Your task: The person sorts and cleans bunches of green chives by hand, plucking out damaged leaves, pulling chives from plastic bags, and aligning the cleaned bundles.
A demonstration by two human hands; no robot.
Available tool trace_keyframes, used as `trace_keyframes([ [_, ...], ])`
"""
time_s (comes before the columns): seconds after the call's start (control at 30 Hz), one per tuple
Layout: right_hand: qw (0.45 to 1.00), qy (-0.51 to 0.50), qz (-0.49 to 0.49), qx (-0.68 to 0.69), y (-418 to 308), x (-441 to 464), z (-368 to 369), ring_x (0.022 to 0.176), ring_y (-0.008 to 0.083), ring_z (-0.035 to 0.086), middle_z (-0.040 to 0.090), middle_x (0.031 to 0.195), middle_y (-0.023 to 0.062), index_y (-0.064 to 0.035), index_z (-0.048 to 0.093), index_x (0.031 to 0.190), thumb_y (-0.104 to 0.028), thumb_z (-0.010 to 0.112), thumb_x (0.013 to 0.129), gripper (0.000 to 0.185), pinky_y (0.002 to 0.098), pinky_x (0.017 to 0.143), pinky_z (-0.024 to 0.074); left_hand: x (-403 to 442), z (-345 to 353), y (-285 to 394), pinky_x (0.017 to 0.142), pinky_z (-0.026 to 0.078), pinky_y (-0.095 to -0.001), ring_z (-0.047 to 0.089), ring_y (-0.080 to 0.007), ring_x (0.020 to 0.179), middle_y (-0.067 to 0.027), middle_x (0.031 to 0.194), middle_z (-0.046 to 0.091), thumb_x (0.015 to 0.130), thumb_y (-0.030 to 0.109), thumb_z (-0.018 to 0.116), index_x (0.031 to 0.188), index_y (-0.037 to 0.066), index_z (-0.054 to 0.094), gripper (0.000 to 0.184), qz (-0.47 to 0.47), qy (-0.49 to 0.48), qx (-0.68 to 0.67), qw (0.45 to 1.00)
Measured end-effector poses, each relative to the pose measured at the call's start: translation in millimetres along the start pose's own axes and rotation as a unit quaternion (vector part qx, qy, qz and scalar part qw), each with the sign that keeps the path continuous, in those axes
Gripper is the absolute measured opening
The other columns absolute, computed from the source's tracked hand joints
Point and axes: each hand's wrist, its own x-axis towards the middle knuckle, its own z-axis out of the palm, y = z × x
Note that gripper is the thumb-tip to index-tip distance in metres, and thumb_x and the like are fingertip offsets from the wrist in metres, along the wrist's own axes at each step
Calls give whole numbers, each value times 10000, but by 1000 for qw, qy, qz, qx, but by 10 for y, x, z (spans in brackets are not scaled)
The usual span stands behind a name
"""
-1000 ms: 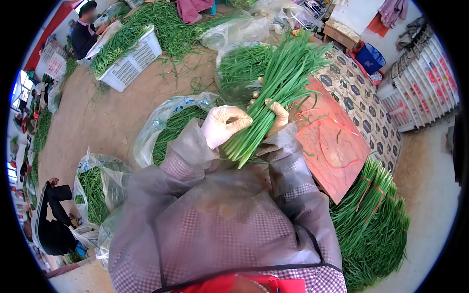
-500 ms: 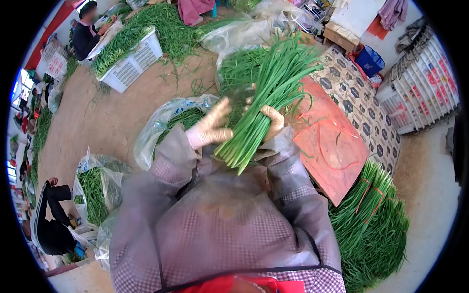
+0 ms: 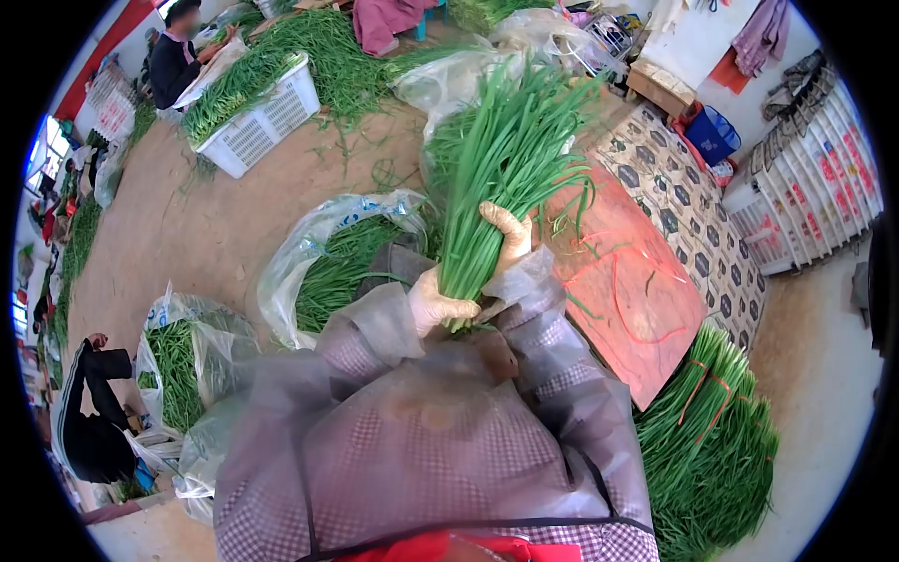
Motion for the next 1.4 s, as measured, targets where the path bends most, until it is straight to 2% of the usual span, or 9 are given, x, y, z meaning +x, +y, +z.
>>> trace_keyframes([
  [0.23, 976, -37, 205, 59, -39, -7, 26, 833, 208, 627, 646, 965, 110, -2, 551, 1129, -115, 604, 811, 341, 362, 750, 529, -135, -15, 151, 637, 543, -337, 618, -200, 688, -103, 905, 615, 731, 28, 725, 1143, 5, 509, 466, -79, 12, -98, 992],
  [0.43, 960, -154, 178, -152, -114, 186, -604, 998, 224, 608, 604, 1162, 119, -35, 500, 1264, -458, 528, 916, 548, 380, 875, 491, -106, -153, 140, 622, 558, -327, 634, -209, 728, -117, 878, 628, 724, 7, 719, 1112, -12, 548, 424, -58, 62, -127, 988],
  [0.53, 799, -17, 281, -531, -631, 173, -525, 549, 119, 600, 681, 753, 90, -15, 657, 975, -445, 516, 934, 454, 244, 470, 452, -109, -167, 136, 616, 558, -312, 633, -198, 731, -118, 874, 632, 710, -17, 716, 1095, -15, 571, 412, -48, 98, -93, 990],
  [0.67, 942, -5, -2, -336, -801, 132, -208, 406, 81, 491, 622, 581, 58, 34, 669, 904, -230, 651, 882, 266, 233, 398, 362, -72, -218, 45, 617, 552, -298, 622, -185, 719, -106, 868, 630, 687, -41, 714, 1087, -2, 574, 426, -40, 105, -46, 993],
  [0.8, 660, -140, -27, -737, -827, 213, 284, 627, 282, 641, 656, 718, 152, -23, 404, 1372, -384, 678, 759, 762, 398, 569, 496, -87, -148, 23, 610, 537, -295, 608, -173, 700, -95, 860, 626, 676, -43, 706, 1089, 12, 560, 442, 5, 97, -27, 995],
  [0.93, 472, -184, -61, -860, -324, 510, 8, 748, 345, 651, 652, 741, 165, -53, 614, 1029, -300, 670, 699, 416, 434, 723, 515, -147, -171, 36, 605, 517, -291, 589, -161, 682, -86, 861, 621, 661, -30, 700, 1101, 24, 544, 470, 18, 94, 29, 995],
  [1.13, 363, -84, -74, -925, -797, 711, -167, 827, 324, 645, 644, 833, 174, -67, 612, 878, -118, 619, 707, 179, 407, 735, 528, -225, -202, 29, 608, 516, -287, 584, -156, 678, -90, 866, 619, 668, -33, 685, 1107, 18, 547, 464, 9, 80, 2, 997],
  [1.3, 804, 176, -173, -541, -1812, 1275, -801, 613, 156, 541, 622, 676, 63, -59, 678, 890, -260, 654, 823, 214, 338, 553, 434, -254, -329, 46, 615, 527, -285, 592, -157, 682, -105, 877, 625, 674, -56, 670, 1105, 4, 551, 452, -4, 81, -11, 997],
  [1.4, 847, 67, -179, -496, -2082, 983, -560, 618, 134, 560, 636, 698, 80, -46, 675, 896, -303, 660, 835, 265, 330, 530, 440, -232, -324, 95, 614, 535, -286, 606, -162, 696, -117, 895, 632, 683, -64, 665, 1110, 0, 550, 447, -6, 112, 1, 994],
])
